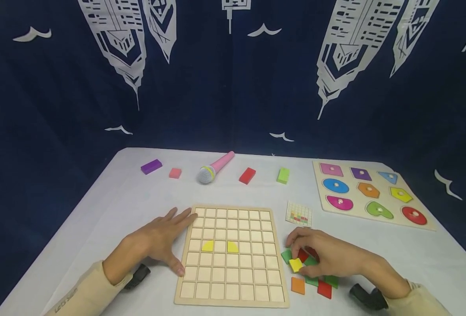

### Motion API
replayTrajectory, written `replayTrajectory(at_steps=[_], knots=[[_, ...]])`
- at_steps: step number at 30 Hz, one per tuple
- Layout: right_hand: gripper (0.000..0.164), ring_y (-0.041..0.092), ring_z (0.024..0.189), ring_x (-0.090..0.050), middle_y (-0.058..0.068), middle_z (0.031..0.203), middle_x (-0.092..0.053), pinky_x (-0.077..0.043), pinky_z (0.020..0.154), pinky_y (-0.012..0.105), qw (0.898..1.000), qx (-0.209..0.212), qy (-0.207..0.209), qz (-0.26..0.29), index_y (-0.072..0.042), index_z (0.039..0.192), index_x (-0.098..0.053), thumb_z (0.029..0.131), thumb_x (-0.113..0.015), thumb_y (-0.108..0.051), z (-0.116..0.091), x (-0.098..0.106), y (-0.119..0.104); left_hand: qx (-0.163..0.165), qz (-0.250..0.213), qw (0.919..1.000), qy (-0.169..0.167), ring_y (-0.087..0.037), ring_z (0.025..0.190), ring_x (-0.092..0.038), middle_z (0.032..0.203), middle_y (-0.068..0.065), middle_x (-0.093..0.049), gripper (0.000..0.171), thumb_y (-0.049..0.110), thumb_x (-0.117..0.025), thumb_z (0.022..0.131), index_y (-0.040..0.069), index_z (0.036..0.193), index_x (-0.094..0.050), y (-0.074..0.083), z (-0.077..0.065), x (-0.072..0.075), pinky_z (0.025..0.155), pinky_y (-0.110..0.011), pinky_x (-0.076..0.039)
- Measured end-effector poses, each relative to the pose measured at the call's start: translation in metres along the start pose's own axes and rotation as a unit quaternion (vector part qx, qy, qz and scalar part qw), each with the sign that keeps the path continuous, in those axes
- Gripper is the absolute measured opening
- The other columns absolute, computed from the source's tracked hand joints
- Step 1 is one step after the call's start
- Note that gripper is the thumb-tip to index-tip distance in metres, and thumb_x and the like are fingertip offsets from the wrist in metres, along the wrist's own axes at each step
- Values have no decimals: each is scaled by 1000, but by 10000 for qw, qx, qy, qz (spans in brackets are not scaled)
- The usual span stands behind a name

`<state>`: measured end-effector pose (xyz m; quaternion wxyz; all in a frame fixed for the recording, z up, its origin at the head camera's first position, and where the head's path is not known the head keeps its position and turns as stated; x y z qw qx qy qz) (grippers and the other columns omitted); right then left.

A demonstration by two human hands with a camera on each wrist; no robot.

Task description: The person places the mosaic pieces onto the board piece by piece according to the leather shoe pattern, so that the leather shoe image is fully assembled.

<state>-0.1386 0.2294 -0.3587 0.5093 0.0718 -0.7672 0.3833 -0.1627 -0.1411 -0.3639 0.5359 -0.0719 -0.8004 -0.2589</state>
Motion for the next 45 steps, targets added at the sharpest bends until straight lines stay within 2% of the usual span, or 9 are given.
replayTrajectory(at_steps=[7, 11, 15, 20, 26, 31, 35, 40, 45], knots=[[24, 9, 90, -58, -17, 98, -64, -55, 78, 25, 9999, 39, 130, 64, -30, 101, -69, 82, -82, -30, 19, 10, -18, -1, -4, 10000, 23, -47, 153, -10, 168, -13, -15, 138, 56, -93, 50, 9, 159, -24, -2, 0, 1, 119, -67, -20], [23, 8, 92, -58, -19, 96, -63, -51, 84, 28, 9995, 199, 211, -114, -28, 102, -70, 82, -81, -28, 33, 7, -32, 8, -8, 10000, 17, -47, 153, -11, 168, -12, -15, 137, 56, -93, 50, 10, 159, -24, -2, 1, -1, 119, -66, -21], [20, 10, 89, -58, -18, 90, -63, -49, 86, 28, 9979, 572, 281, -112, -26, 100, -69, 83, -80, -26, 53, 0, -47, -15, -14, 10000, 11, -47, 153, -10, 168, -13, -14, 138, 57, -93, 50, 10, 159, -23, -2, 2, -1, 119, -66, -20], [15, 11, 86, -58, -14, 87, -64, -49, 80, 22, 9940, 1029, 245, -274, -24, 96, -69, 84, -77, -25, 80, -9, -70, -45, -48, 10000, 11, -46, 153, -9, 168, -13, -14, 137, 56, -93, 51, 10, 160, -23, -2, 3, 0, 120, -66, -19], [13, 4, 83, -54, -15, 85, -62, -47, 78, 19, 9895, 1215, 111, -776, -24, 94, -68, 85, -77, -26, 102, -20, -96, -59, -45, 10000, 8, -45, 153, -10, 169, -12, -14, 137, 57, -93, 51, 11, 160, -23, -1, 4, 0, 120, -65, -20], [13, 2, 80, -50, -14, 83, -60, -45, 71, 17, 9860, 1299, 0, -1041, -22, 94, -69, 85, -78, -27, 113, -28, -109, -24, -18, 10000, -7, -46, 153, -10, 169, -12, -14, 137, 58, -92, 51, 11, 160, -22, -1, 3, 0, 120, -66, -20], [15, 1, 82, -52, -15, 87, -61, -46, 75, 16, 9843, 1287, -75, -1202, -21, 96, -72, 85, -79, -28, 118, -32, -112, -14, -19, 10000, -10, -46, 153, -10, 169, -12, -14, 138, 58, -92, 51, 11, 160, -23, -1, 3, 0, 120, -66, -20], [14, 1, 82, -56, -14, 88, -64, -47, 76, 14, 9854, 1341, -81, -1041, -20, 95, -74, 85, -81, -26, 120, -35, -113, -21, 19, 10000, -13, -47, 153, -11, 168, -12, -15, 138, 60, -91, 50, 10, 160, -23, -1, 1, 0, 119, -66, -21], [12, 3, 80, -54, -14, 85, -63, -46, 73, 14, 9880, 1285, -67, -851, -22, 86, -73, 82, -83, -25, 122, -36, -115, -42, 45, 10000, 17, -47, 152, -12, 168, -12, -16, 138, 60, -92, 50, 10, 159, -23, -2, 1, -1, 119, -66, -22]])
Point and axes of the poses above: each hand's wrist, its own z-axis towards the middle knuckle, its own x-axis out of the back of the hand, y = z × x, the point moved 4 cm from there along z, towards the middle knuckle
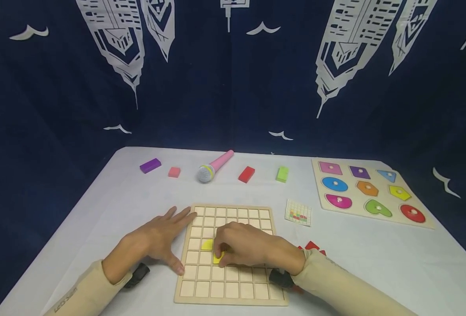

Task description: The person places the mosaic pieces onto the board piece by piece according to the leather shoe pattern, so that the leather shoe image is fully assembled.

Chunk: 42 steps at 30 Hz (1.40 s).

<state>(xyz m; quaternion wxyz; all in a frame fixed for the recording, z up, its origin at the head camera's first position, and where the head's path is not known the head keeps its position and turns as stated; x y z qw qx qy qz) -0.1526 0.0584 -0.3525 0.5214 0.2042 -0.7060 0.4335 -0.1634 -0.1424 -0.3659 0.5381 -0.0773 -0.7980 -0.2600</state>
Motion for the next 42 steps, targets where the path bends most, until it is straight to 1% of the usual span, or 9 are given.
replayTrajectory(at_steps=[5, 9, 13, 16, 24, 29, 32, 36, 42], knots=[[12, 1, 82, -53, -16, 84, -61, -47, 75, 14, 9999, -92, -48, 35, -23, 79, -72, 83, -83, -23, -1, 0, -1, 26, -58, 10000, 7, -48, 152, -11, 168, -13, -16, 138, 59, -92, 50, 10, 159, -24, 0, 0, -1, 118, -67, -22], [4, -1, 89, -55, -17, 90, -63, -49, 82, 15, 9999, 108, 18, -22, -22, 89, -76, 88, -78, -25, -10, 3, 0, 80, -60, 9999, -20, -47, 153, -11, 168, -12, -15, 137, 59, -92, 50, 11, 159, -24, 1, -1, -1, 119, -67, -21], [9, 2, 93, -59, -15, 94, -66, -49, 87, 17, 9988, 396, 252, 129, -20, 96, -77, 91, -74, -27, -26, 8, 5, 59, -43, 10000, -17, -46, 153, -11, 168, -11, -15, 137, 57, -92, 50, 11, 159, -24, 2, -1, -1, 119, -66, -22], [9, 3, 93, -60, -14, 94, -67, -50, 88, 19, 9979, 412, 364, 355, -20, 97, -76, 91, -74, -27, -40, 12, 12, 60, -44, 10000, -38, -45, 153, -11, 169, -11, -15, 137, 56, -93, 50, 11, 160, -24, 3, -2, -1, 119, -66, -21], [14, 5, 92, -61, -13, 99, -68, -56, 87, 27, 9946, -284, 445, 895, -23, 103, -74, 92, -74, -32, -91, 24, 37, 83, -88, 9999, -34, -46, 153, -10, 169, -11, -15, 137, 55, -94, 50, 12, 159, -24, 1, -1, -2, 119, -67, -21], [23, 5, 93, -59, -19, 104, -67, -55, 85, 26, 9873, -1096, 291, 1113, -30, 106, -73, 88, -76, -43, -127, 18, 52, 28, -54, 10000, -19, -46, 153, -11, 168, -11, -16, 137, 56, -93, 50, 11, 159, -24, 1, 0, 0, 118, -67, -22], [27, 3, 93, -57, -22, 105, -65, -53, 85, 26, 9855, -1299, 239, 1063, -34, 106, -71, 85, -74, -51, -145, 12, 57, 14, -33, 10000, -28, -47, 153, -11, 168, -12, -16, 137, 56, -93, 50, 11, 159, -24, 2, -1, 0, 118, -67, -22], [31, 2, 95, -55, -23, 104, -63, -53, 87, 26, 9853, -1375, 231, 984, -37, 106, -70, 83, -72, -59, -159, 4, 58, 17, -71, 10000, -33, -47, 153, -11, 168, -12, -16, 137, 56, -93, 50, 11, 159, -24, 2, -2, 0, 118, -67, -22], [37, 4, 103, -54, -23, 115, -59, -54, 93, 25, 9834, -1676, 154, 685, -42, 107, -69, 78, -73, -64, -166, -5, 60, 5, -148, 9999, 22, -47, 153, -11, 168, -13, -17, 136, 55, -94, 51, 10, 159, -25, 2, -1, -1, 119, -67, -21]])
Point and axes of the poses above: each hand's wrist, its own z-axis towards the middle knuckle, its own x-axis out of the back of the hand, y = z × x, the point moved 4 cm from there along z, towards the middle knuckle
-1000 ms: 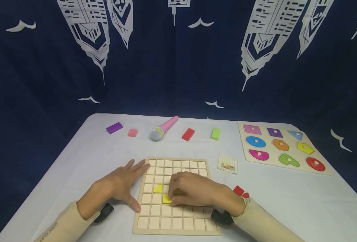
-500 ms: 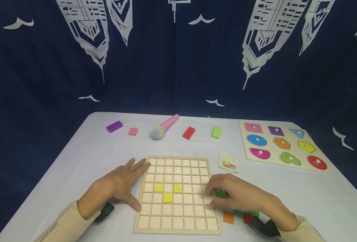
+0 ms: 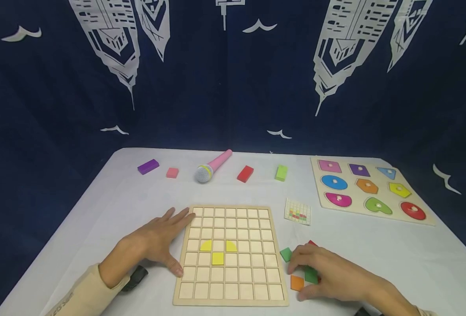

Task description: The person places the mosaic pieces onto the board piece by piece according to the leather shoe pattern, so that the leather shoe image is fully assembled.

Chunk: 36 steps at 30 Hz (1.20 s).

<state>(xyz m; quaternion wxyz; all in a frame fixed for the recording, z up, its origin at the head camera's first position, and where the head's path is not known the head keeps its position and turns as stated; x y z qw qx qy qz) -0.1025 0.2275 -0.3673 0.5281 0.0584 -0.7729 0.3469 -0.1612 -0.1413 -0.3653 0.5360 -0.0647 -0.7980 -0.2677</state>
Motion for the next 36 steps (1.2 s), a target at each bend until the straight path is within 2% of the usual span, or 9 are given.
replayTrajectory(at_steps=[7, 12, 15, 20, 24, 25, 27, 30, 36], knots=[[32, 3, 103, -54, -23, 115, -58, -54, 95, 27, 9998, 52, 105, -148, -43, 108, -69, 82, -70, -61, -1, -2, 2, 109, -160, 9998, -101, -44, 154, -6, 169, -10, -12, 134, 51, -93, 53, 12, 160, -23, 1, 1, -2, 121, -65, -17], [29, 14, 114, -58, -26, 115, -63, -53, 101, 46, 9996, -109, 114, -214, -44, 110, -69, 85, -69, -59, -2, -2, 3, 103, -236, 9995, -202, -43, 155, -2, 170, -9, -9, 133, 50, -92, 56, 12, 161, -19, 3, 2, -1, 122, -63, -13], [27, 15, 114, -59, -27, 112, -64, -51, 101, 52, 9993, -208, 117, -291, -44, 110, -69, 86, -71, -55, -2, -2, 4, 58, -218, 9994, -251, -43, 155, -1, 170, -10, -8, 133, 50, -91, 57, 12, 161, -18, 5, 4, -1, 123, -62, -12], [22, 3, 101, -57, -31, 101, -62, -54, 100, 44, 9994, -125, 216, -233, -42, 105, -69, 86, -74, -52, 0, 3, 1, 77, -99, 9993, -344, -42, 155, 0, 170, -10, -6, 131, 51, -89, 60, 11, 161, -16, 8, 8, 0, 124, -61, -12], [14, -1, 89, -54, -28, 94, -60, -54, 83, 26, 9979, 375, 516, -148, -40, 95, -67, 87, -75, -48, 5, 8, -9, 90, -95, 9992, -375, -42, 155, 1, 170, -10, -5, 130, 52, -88, 62, 11, 162, -15, 11, 10, -1, 124, -61, -11], [13, -1, 88, -55, -27, 92, -60, -54, 81, 24, 9965, 538, 622, -164, -39, 93, -66, 88, -75, -47, 8, 9, -13, 89, -101, 9992, -370, -43, 155, 1, 170, -10, -5, 129, 52, -87, 63, 10, 161, -15, 11, 9, -1, 124, -61, -10], [11, 0, 85, -54, -26, 90, -60, -51, 75, 21, 9933, 812, 799, -197, -37, 90, -66, 88, -75, -43, 16, 11, -21, 103, -106, 9993, -348, -44, 154, 1, 170, -11, -6, 128, 52, -87, 64, 10, 161, -16, 10, 8, -1, 123, -63, -10], [11, 1, 82, -56, -25, 88, -61, -52, 73, 20, 9913, 934, 899, -237, -34, 88, -67, 88, -77, -39, 34, 14, -35, 134, -142, 9994, -277, -45, 154, 0, 169, -13, -7, 125, 51, -86, 66, 9, 161, -17, 7, 5, -1, 122, -65, -10], [9, 4, 81, -56, -20, 88, -63, -52, 73, 19, 9880, 1204, 879, -391, -28, 89, -70, 87, -78, -32, 68, 15, -62, 133, -159, 9996, -204, -46, 154, -2, 170, -10, -9, 123, 51, -85, 67, 11, 161, -18, 3, 2, -4, 122, -65, -12]])
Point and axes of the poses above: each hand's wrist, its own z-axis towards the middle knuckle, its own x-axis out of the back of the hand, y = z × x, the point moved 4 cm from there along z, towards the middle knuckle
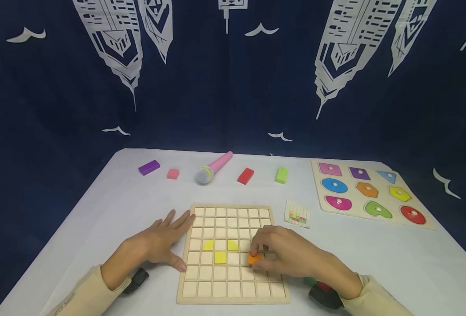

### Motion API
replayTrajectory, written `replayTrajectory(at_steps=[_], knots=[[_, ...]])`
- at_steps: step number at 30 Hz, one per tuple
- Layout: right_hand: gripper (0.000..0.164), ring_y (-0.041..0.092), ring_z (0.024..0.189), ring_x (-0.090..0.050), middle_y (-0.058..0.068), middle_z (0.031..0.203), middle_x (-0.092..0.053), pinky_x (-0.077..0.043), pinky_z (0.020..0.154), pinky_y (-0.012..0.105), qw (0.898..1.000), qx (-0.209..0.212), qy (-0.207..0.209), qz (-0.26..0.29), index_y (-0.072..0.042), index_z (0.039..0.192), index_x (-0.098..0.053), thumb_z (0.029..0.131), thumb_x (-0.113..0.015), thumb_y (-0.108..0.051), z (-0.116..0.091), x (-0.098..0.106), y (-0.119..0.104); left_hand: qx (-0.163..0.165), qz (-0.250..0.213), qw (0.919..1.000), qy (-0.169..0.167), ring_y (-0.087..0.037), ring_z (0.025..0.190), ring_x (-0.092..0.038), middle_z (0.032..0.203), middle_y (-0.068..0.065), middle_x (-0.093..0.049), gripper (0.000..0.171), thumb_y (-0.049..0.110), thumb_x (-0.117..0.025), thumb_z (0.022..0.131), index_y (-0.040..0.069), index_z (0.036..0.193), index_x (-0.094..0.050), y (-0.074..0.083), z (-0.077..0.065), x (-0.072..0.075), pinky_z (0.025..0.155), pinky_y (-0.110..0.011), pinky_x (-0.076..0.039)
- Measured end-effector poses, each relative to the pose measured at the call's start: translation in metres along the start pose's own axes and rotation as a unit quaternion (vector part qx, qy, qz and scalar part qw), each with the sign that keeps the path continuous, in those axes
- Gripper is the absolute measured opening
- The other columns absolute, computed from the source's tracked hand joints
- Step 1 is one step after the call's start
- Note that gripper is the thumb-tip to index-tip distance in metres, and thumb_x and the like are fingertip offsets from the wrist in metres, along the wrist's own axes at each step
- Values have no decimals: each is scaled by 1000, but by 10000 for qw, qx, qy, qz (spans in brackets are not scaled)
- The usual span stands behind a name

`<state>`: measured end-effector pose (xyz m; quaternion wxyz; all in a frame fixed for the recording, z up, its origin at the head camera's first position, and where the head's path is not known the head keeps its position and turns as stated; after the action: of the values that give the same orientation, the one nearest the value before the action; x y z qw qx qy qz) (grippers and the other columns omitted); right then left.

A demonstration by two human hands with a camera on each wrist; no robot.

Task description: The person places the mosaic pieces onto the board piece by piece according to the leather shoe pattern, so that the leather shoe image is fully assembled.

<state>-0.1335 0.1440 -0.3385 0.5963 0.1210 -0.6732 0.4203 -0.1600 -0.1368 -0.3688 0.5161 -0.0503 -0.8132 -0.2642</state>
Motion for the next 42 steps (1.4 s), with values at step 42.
replayTrajectory(at_steps=[42], knots=[[16, -2, 98, -60, -13, 103, -68, -53, 84, 15, 9928, 655, -584, -811, -21, 106, -79, 91, -75, -25, 73, -38, -51, -66, 97, 9999, 85, -49, 152, -6, 169, -10, -14, 125, 56, -85, 64, 11, 161, -20, 1, 0, 0, 119, -67, -18]])
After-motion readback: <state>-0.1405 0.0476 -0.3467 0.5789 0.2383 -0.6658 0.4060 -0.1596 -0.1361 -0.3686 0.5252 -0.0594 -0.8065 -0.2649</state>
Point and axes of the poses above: each hand's wrist, its own z-axis towards the middle knuckle, its own x-axis out of the back of the hand, y = z × x, the point moved 4 cm from there along z, towards the middle knuckle
